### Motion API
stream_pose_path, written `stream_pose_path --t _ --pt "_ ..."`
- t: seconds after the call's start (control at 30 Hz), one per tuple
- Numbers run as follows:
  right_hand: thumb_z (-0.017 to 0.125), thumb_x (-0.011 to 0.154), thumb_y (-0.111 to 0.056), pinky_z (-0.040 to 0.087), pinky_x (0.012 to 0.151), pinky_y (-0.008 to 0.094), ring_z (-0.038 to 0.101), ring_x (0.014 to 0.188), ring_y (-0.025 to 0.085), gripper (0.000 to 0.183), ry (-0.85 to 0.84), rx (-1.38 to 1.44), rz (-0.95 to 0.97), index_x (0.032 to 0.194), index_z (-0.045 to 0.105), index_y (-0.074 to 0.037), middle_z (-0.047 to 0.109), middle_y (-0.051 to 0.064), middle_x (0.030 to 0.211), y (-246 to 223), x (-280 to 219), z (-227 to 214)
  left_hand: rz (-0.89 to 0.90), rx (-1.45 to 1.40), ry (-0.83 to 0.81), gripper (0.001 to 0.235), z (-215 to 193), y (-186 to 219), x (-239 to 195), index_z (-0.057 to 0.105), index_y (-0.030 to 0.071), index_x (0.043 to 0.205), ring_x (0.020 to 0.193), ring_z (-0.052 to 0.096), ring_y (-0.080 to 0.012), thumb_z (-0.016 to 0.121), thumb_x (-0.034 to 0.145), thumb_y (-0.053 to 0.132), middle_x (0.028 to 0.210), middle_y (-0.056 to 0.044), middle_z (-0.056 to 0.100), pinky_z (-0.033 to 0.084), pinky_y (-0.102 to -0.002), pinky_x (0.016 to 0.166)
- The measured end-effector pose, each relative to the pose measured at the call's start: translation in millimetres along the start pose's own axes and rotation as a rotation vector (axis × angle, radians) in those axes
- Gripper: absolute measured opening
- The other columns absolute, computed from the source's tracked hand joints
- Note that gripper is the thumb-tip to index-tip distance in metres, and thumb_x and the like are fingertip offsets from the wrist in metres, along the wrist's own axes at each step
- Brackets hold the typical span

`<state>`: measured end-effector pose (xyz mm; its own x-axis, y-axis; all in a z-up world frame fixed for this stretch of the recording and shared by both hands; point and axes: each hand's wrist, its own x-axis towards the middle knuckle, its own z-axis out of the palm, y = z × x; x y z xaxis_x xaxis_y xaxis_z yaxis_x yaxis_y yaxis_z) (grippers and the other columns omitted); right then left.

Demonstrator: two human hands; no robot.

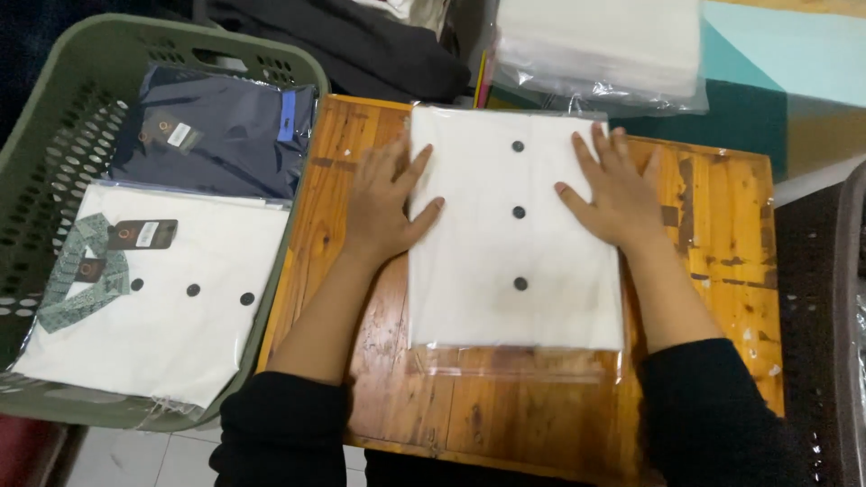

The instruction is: Packing a folded white shirt into a clear plastic bag at a packaging station.

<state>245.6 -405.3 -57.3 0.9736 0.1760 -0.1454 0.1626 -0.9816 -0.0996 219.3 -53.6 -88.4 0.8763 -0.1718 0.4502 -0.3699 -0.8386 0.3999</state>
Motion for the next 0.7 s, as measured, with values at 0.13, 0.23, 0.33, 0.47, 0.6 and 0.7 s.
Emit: stream_pose_path --t 0.13,0.23,0.33,0.47,0.6,0.7 --pt "0.032 0.102 -0.064 0.008 0.118 0.074 0.013 0.157 0.044 0.084 0.197 -0.194 -0.020 0.166 0.029 -0.010 0.020 0.026 0.171 20 -17 -41 0.421 -0.281 -0.256 0.070 2 14 -10 0.047 0.029 0.155 0.156 0.024 -0.0353 0.066 0.094 0.058 0.166 -0.013 0.029 0.010 -0.060 0.128" --pt "0.045 0.110 -0.046 0.023 0.123 0.067 0.015 0.156 0.046 0.076 0.364 -0.237 -0.067 0.168 0.022 -0.001 0.015 0.024 0.171 30 -59 -37 0.582 -0.296 -0.447 0.075 2 30 -20 0.031 0.024 0.164 0.163 0.010 -0.0377 0.059 0.102 0.058 0.174 -0.012 0.012 0.005 -0.064 0.130" --pt "0.067 0.107 -0.027 0.043 0.094 0.049 0.043 0.121 0.034 0.053 0.499 -0.065 -0.223 0.151 0.045 -0.007 0.042 0.014 0.145 -5 -128 -6 0.678 -0.237 -0.509 0.073 -12 41 -27 0.029 0.021 0.165 0.162 0.016 -0.0366 0.046 0.105 0.058 0.173 -0.014 0.014 0.009 -0.062 0.130" --pt "0.068 0.091 -0.035 0.054 0.055 0.032 0.065 0.084 0.020 0.034 0.274 0.210 -0.430 0.123 0.071 -0.022 0.068 0.004 0.109 -96 -212 34 0.675 -0.327 -0.574 0.073 -24 53 -50 0.037 0.024 0.161 0.160 0.026 -0.0351 0.053 0.101 0.063 0.171 -0.014 0.025 0.014 -0.057 0.131" --pt "0.064 0.097 -0.013 0.054 0.066 0.045 0.064 0.083 0.036 0.030 0.273 0.430 -0.536 0.123 0.065 0.001 0.066 0.018 0.104 -148 -230 67 0.653 -0.214 -0.667 0.071 -21 54 -54 0.034 0.036 0.161 0.161 0.011 -0.0348 0.053 0.099 0.064 0.172 -0.014 0.014 0.006 -0.056 0.130" --pt "0.058 0.103 -0.018 0.053 0.073 0.042 0.058 0.079 0.032 0.045 0.372 0.198 -0.537 0.138 0.055 0.010 0.062 0.018 0.100 -159 -227 75 0.684 -0.245 -0.671 0.073 -22 49 -51 0.035 0.032 0.162 0.161 0.014 -0.0344 0.058 0.099 0.062 0.172 -0.014 0.015 0.009 -0.056 0.131"
